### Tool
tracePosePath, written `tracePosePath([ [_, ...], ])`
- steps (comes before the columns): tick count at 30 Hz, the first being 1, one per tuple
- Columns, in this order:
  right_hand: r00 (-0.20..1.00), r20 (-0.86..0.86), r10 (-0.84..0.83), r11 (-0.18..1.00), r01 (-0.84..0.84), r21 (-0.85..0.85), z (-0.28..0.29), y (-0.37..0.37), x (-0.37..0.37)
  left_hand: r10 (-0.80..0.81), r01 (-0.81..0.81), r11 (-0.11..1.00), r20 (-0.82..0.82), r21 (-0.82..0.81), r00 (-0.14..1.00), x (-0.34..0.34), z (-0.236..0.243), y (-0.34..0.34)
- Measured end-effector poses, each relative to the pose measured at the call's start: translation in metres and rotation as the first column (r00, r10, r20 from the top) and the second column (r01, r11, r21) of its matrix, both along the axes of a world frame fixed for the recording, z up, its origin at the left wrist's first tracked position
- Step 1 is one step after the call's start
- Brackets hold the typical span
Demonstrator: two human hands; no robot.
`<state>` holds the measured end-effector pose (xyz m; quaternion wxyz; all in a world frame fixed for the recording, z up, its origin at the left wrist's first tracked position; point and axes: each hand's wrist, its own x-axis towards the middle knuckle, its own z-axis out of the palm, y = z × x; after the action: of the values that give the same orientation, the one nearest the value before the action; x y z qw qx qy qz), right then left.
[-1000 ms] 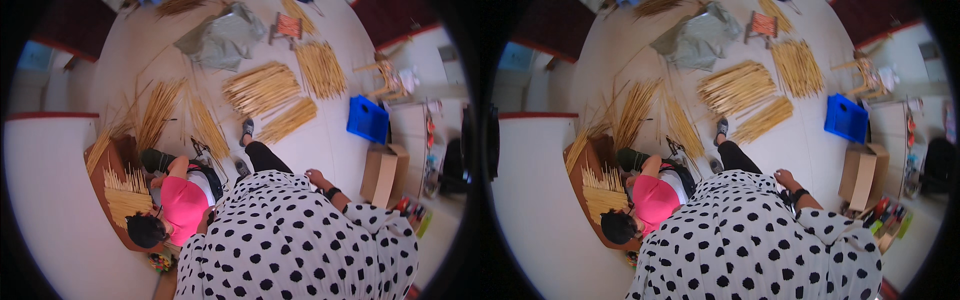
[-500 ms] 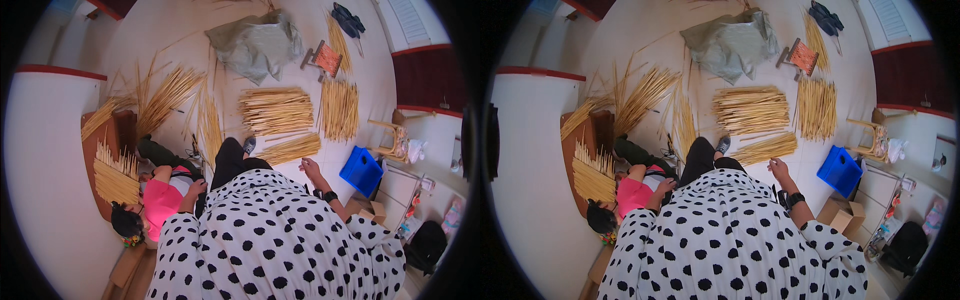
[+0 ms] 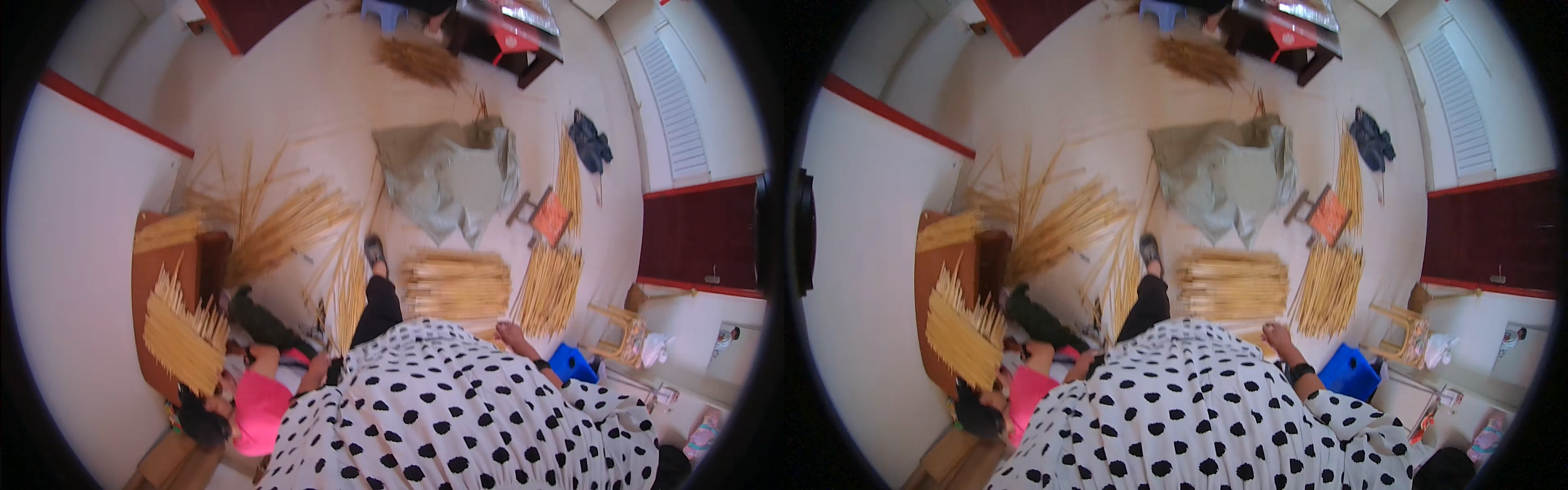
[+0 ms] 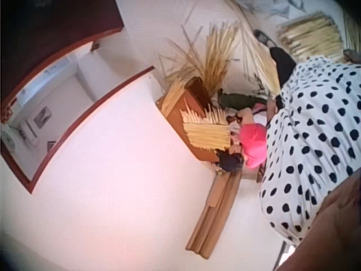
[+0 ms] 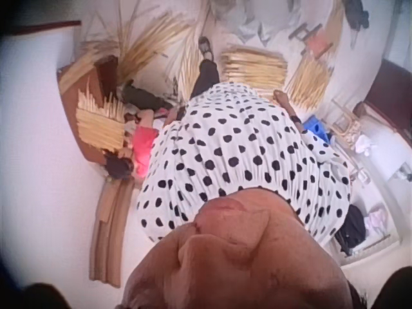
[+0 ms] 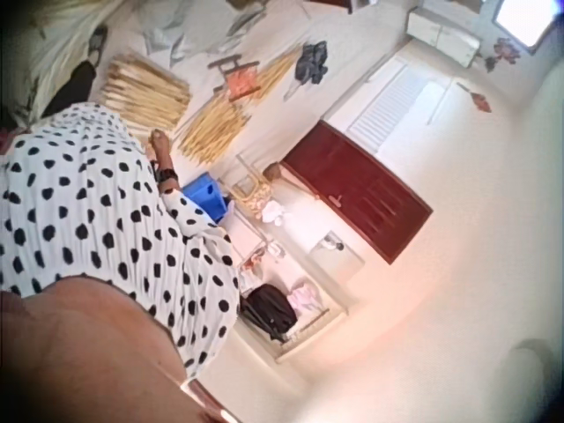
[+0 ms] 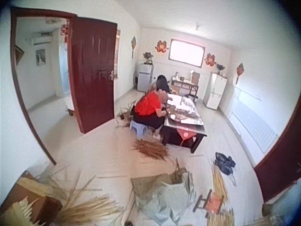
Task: Arranging and securing long bamboo sticks side-by-side to create a mat.
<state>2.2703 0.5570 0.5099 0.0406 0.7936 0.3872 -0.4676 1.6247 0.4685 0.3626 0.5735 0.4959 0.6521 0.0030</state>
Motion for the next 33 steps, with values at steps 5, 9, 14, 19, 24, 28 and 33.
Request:
tracePosePath([
  [5,0.976,-0.132,-0.171,0.982,0.159,-0.098,0.05,0.182,-0.048,0.219,-0.231,0.973,0.383,-0.015,0.897,-0.023,0.021,0.167],
  [9,0.969,-0.169,-0.182,0.982,0.188,0.019,0.079,0.319,-0.087,-0.051,0.054,0.995,0.038,-0.084,0.998,-0.029,0.036,0.29],
  [14,0.991,-0.135,0.024,0.996,-0.012,0.09,0.071,0.427,-0.107,0.377,-0.382,0.908,-0.062,-0.172,0.924,-0.024,0.086,0.417],
  [19,0.927,0.081,0.367,0.921,-0.374,0.105,0.052,0.563,-0.105,0.249,-0.284,0.939,-0.188,-0.191,0.95,-0.021,0.129,0.544],
  [24,0.888,0.092,0.451,0.882,-0.459,0.104,0.049,0.704,-0.12,0.192,-0.225,0.969,-0.262,-0.105,0.946,-0.047,0.119,0.627],
  [28,0.867,0.07,0.494,0.855,-0.499,0.145,0.036,0.849,-0.146,0.146,-0.173,0.982,-0.268,-0.081,0.952,-0.046,0.095,0.706],
  [33,0.933,-0.028,0.358,0.931,-0.355,0.086,0.061,1.025,-0.18,0.133,-0.154,0.982,-0.176,-0.11,0.975,-0.053,0.135,0.881],
])
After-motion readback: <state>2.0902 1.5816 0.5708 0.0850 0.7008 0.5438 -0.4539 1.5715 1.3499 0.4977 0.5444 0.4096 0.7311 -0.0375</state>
